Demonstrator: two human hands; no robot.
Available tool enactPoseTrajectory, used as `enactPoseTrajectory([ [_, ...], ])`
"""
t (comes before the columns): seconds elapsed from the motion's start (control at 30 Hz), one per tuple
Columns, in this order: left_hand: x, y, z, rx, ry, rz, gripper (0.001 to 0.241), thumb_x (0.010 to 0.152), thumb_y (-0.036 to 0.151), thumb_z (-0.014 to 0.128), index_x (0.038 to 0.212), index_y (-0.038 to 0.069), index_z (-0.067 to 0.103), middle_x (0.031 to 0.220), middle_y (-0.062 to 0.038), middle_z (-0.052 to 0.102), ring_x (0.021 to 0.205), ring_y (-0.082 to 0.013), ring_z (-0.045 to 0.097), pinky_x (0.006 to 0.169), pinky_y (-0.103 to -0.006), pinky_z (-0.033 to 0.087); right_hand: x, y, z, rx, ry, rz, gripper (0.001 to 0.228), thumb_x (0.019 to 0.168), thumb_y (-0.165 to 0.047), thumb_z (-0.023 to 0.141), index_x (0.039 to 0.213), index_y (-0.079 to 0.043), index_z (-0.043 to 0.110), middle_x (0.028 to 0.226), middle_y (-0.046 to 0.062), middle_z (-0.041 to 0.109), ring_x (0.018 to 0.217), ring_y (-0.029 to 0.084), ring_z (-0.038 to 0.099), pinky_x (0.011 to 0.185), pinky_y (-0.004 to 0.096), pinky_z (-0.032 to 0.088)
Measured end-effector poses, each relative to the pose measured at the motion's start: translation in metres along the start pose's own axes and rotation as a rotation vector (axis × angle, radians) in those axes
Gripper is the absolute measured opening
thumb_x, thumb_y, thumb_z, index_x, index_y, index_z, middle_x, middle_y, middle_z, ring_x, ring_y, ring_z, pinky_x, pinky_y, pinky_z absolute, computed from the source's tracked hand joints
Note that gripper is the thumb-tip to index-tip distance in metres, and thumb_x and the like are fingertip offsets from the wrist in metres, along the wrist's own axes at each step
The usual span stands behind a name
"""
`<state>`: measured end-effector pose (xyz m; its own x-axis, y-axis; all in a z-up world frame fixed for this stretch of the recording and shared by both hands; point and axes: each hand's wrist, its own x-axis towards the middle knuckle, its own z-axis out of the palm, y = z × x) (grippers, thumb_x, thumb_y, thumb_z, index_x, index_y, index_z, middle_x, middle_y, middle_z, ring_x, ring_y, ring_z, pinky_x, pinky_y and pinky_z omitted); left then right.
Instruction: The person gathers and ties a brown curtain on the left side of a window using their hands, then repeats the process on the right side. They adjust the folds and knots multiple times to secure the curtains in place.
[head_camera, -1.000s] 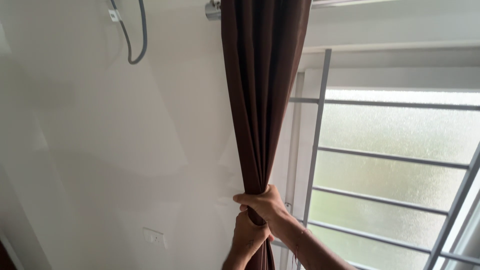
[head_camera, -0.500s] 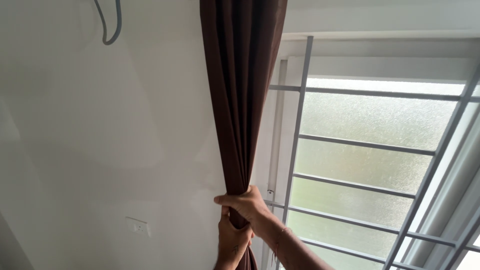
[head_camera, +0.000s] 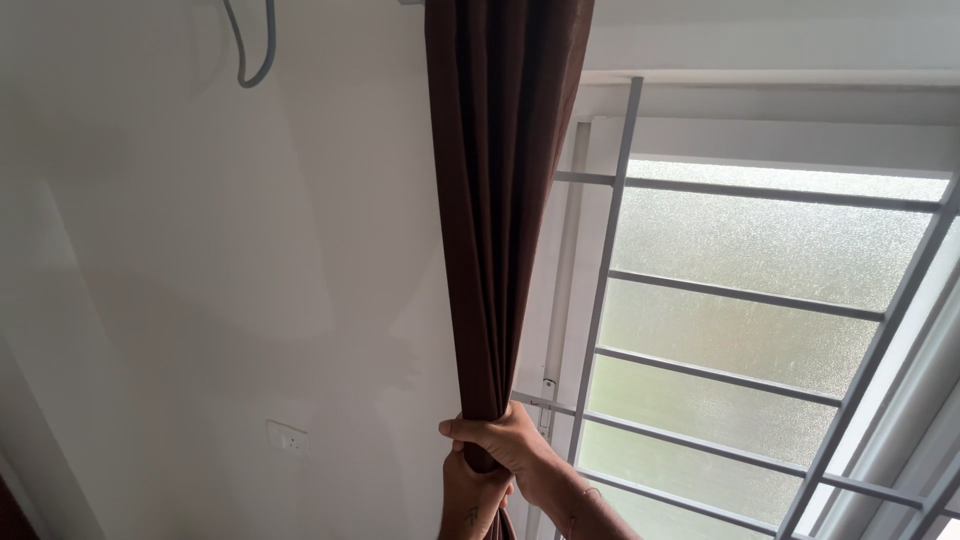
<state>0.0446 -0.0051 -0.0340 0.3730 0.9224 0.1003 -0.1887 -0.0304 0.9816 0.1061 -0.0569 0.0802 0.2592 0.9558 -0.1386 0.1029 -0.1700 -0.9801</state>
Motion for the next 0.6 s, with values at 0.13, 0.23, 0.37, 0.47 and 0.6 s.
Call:
enactPoseTrajectory([
  [0.13,-0.007,-0.005,-0.005,-0.035,-0.012,0.057,0.028,0.074,0.008,0.078,0.090,-0.002,0.058,0.056,-0.006,0.060,0.044,-0.0137,0.059,0.040,-0.0291,0.046,-0.008,0.007,0.003,0.017,0.018,0.036,0.039,0.069,-0.030,0.086,0.094,-0.009,0.064,0.086,0.008,0.068,0.088,0.021,0.068,0.081,0.042,0.056],
  [0.23,-0.018,-0.008,-0.010,0.035,-0.022,0.007,0.024,0.074,0.007,0.078,0.088,-0.002,0.060,0.058,-0.005,0.063,0.045,-0.0136,0.060,0.040,-0.0293,0.047,-0.008,0.023,0.005,0.044,0.023,0.043,0.044,0.069,-0.030,0.087,0.098,-0.010,0.062,0.090,0.008,0.066,0.091,0.022,0.067,0.081,0.042,0.056],
  [0.37,-0.024,-0.022,-0.013,0.070,-0.031,-0.028,0.026,0.076,0.010,0.082,0.085,-0.002,0.060,0.058,-0.007,0.063,0.046,-0.0141,0.061,0.041,-0.0293,0.046,-0.009,0.034,0.007,0.037,0.039,0.060,0.041,0.068,-0.029,0.086,0.096,-0.008,0.066,0.089,0.008,0.068,0.089,0.021,0.068,0.080,0.040,0.056],
  [0.47,-0.029,-0.020,-0.017,0.035,-0.051,0.017,0.027,0.076,0.012,0.083,0.084,-0.003,0.062,0.058,-0.006,0.063,0.047,-0.0133,0.061,0.042,-0.0286,0.047,-0.009,0.039,0.009,0.038,0.056,0.045,0.038,0.068,-0.031,0.085,0.092,-0.006,0.070,0.086,0.008,0.070,0.086,0.020,0.069,0.079,0.039,0.056],
  [0.6,-0.036,-0.026,-0.024,0.028,-0.101,-0.003,0.022,0.077,0.009,0.078,0.086,-0.001,0.060,0.059,-0.005,0.063,0.047,-0.0140,0.061,0.043,-0.0300,0.049,-0.012,0.044,0.011,0.058,0.062,-0.024,0.036,0.070,-0.033,0.085,0.089,-0.005,0.073,0.082,0.007,0.072,0.081,0.017,0.069,0.078,0.036,0.056],
])
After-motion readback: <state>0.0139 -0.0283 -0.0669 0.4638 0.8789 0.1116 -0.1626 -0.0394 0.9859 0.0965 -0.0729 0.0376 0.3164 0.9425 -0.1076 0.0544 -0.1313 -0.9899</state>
